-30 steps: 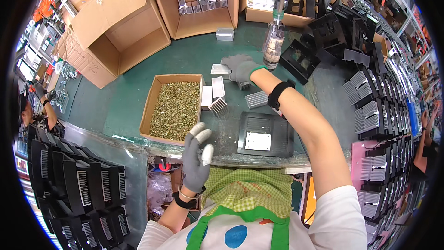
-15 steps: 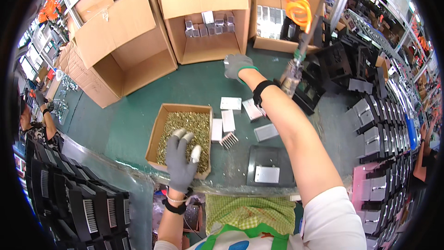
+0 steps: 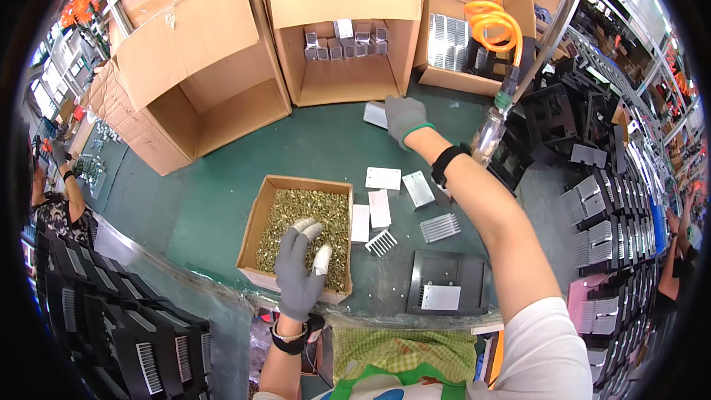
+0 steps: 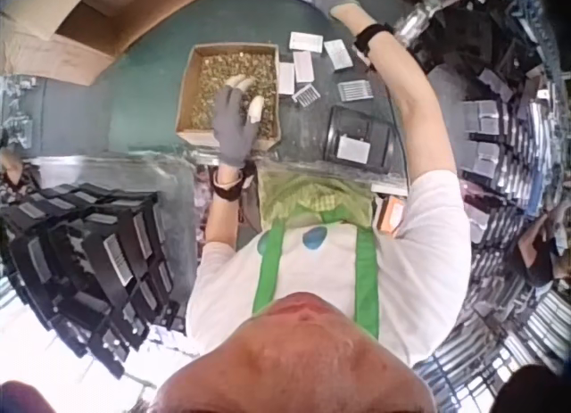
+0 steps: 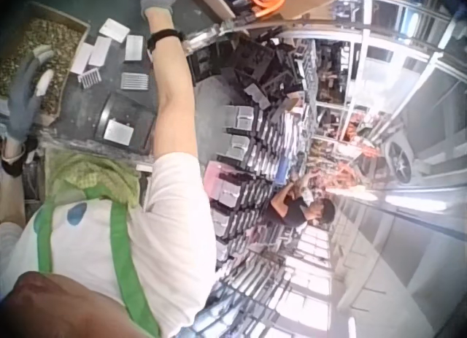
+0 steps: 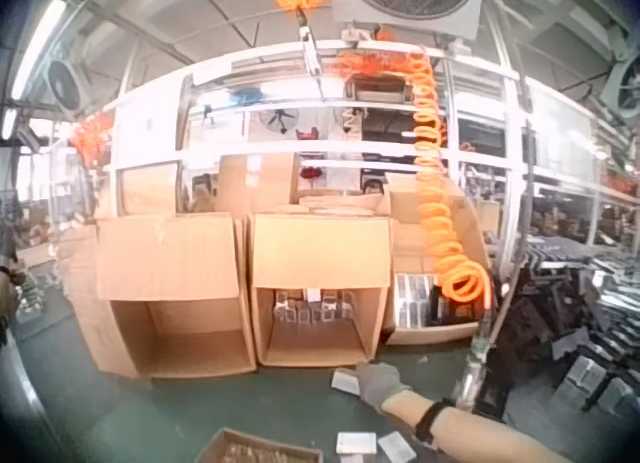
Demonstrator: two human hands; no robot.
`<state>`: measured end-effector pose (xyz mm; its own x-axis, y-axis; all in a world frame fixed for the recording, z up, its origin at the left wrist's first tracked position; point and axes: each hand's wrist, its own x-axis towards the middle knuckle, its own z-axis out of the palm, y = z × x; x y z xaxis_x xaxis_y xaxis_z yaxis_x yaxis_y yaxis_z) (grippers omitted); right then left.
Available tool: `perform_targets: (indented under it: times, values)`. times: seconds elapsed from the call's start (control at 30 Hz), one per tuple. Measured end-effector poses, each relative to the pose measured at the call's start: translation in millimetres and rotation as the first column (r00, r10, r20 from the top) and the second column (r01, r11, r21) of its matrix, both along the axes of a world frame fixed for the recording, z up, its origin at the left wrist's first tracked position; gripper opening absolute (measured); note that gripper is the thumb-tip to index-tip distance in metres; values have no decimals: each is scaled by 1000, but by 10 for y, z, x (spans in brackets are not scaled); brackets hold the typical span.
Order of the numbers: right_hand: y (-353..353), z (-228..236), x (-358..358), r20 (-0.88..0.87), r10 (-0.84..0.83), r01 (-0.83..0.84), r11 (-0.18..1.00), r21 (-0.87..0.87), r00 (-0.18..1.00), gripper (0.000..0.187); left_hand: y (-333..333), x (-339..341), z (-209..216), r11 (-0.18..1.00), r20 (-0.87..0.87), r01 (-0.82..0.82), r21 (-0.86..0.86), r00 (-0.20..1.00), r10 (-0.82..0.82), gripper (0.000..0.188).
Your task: Assemble metal heatsinks and internal components into electronic housings using an air screwdriver.
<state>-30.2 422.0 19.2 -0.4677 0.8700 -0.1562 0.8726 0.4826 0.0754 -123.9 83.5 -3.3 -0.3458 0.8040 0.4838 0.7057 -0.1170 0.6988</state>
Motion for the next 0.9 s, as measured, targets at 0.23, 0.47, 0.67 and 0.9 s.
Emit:
perform_targets:
  times: [0.23, 0.47, 0.67, 0.9]
  values:
    - [-166, 45, 140, -195, 73, -68, 997, 34, 978, 51, -1, 30, -11, 999, -36, -18, 47, 999, 20, 29]
    - [3, -32, -16, -244, 15, -100, 935, -341, 970, 47, -8, 30, -15, 1000, -6, -14, 7, 1000, 14, 29]
    - [-146, 167, 285, 19, 111, -80, 814, -576, 994, 38, 1, 27, -14, 1000, -7, -6, 0, 1000, 6, 28]
    - [-506, 172, 495, -24, 186, -186, 953, -241, 982, 46, -1, 41, -27, 1000, -12, -11, 16, 1000, 12, 26]
